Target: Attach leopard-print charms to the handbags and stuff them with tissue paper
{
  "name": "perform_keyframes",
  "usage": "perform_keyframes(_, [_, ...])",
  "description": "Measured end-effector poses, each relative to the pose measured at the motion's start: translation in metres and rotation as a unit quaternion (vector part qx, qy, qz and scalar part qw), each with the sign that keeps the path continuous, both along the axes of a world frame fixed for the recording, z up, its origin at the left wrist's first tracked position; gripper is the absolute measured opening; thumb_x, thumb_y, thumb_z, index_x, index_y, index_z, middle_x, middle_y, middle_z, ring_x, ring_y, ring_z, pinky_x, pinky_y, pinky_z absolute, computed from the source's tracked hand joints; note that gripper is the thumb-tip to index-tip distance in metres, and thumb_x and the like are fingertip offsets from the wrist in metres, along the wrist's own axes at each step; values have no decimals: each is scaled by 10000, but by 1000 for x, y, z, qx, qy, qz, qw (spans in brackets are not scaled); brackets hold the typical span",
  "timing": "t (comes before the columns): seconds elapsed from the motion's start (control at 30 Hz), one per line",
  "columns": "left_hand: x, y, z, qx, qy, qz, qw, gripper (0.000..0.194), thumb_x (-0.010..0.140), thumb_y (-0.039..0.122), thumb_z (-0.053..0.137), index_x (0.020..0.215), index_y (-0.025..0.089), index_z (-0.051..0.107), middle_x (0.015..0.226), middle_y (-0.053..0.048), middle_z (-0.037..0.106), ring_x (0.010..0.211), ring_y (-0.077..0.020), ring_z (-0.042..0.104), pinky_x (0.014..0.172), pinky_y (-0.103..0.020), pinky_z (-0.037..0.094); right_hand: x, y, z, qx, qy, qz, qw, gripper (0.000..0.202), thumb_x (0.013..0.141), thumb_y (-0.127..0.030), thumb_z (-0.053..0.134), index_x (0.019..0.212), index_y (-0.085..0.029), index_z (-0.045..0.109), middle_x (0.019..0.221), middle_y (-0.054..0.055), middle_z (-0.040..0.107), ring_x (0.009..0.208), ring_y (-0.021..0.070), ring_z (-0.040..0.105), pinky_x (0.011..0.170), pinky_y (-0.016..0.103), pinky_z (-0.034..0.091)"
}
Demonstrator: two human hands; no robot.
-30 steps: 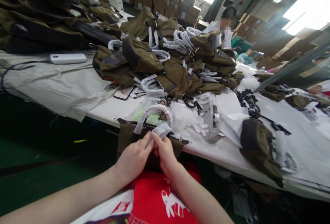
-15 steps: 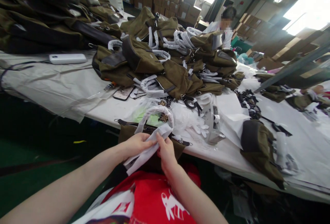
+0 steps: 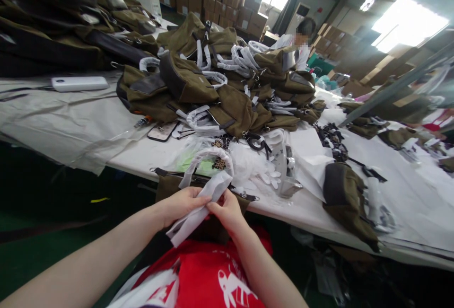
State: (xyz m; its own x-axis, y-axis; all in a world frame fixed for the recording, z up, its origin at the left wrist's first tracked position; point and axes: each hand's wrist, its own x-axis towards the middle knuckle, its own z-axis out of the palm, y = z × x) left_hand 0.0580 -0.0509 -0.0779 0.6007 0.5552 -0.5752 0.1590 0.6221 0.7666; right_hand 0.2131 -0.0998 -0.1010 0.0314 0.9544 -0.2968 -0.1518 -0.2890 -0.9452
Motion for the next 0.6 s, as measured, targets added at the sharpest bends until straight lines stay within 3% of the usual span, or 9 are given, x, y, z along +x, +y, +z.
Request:
perform_keyframes(0.13, [1,-2,-3,49,10,-29,998,586,612,617,751,904,115,671,723,-42,709,617,-165,615,586,-248,447,10,-1,0,-40,-14,47,998,354,693,-411,669,924,-159,580,618,-26,614,456,101,538,422,185,391])
perform_keyframes(0.27, [4,-4,-1,127,32,-63,989,544,663,635,691,851,125,674,776,-57,722,698,-201,636,633,-260,466,12,3,-3,-77,-96,25,992,427,810,-590,523,820,-164,547,506,-27,577,344,95,512,321,159,302])
perform_keyframes(0.37, [5,-6,-6,151,39,-66,986,530,682,626,677,858,126,679,824,-64,730,741,-218,647,657,-268,483,11,3,-3,-100,-122,33,987,442,829,-611,495,763,-176,535,477,-24,571,325,98,513,311,157,290])
perform_keyframes(0.47, [3,-7,-16,105,24,-55,993,567,662,643,690,890,124,667,806,-71,732,700,-212,655,654,-280,504,32,-3,10,-78,-162,71,981,408,842,-565,520,761,-172,590,523,-5,609,367,108,547,351,173,339])
perform_keyframes(0.53, [1,-5,-24,78,30,-43,996,582,639,653,706,897,134,659,808,-74,736,702,-215,668,674,-290,524,65,-7,24,-13,-240,5,971,361,850,-519,537,788,-177,637,564,8,629,434,126,573,419,203,398])
perform_keyframes(0.6, [0,-3,-30,68,49,-41,996,596,619,664,713,910,147,659,828,-78,743,727,-227,683,690,-296,539,112,-10,40,59,-347,-145,925,320,857,-478,534,834,-187,666,632,28,650,533,151,589,530,245,447])
